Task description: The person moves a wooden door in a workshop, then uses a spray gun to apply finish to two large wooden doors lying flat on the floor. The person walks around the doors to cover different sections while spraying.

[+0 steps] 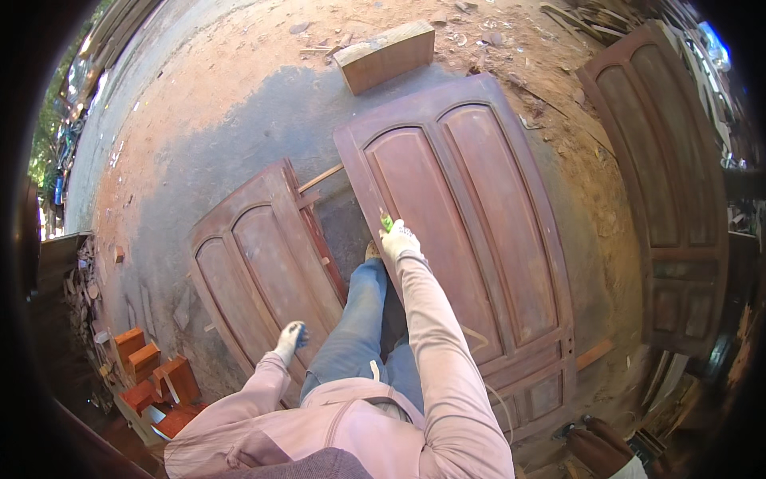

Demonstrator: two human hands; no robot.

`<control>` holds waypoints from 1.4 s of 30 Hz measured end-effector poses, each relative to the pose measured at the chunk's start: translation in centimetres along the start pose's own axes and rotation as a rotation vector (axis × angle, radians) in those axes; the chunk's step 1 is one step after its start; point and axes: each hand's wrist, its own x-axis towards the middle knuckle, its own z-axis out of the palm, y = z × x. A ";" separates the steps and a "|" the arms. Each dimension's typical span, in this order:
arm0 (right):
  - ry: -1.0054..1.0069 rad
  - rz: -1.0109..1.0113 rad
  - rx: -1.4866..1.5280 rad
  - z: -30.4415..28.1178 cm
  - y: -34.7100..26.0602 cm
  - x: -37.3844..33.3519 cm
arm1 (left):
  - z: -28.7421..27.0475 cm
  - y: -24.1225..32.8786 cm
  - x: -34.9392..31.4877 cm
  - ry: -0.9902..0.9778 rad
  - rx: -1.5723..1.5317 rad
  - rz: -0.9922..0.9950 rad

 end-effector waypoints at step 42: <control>0.271 0.359 0.353 -14.3 20.9 5.5 | -2.6 19.8 12.2 -0.101 -0.094 -0.252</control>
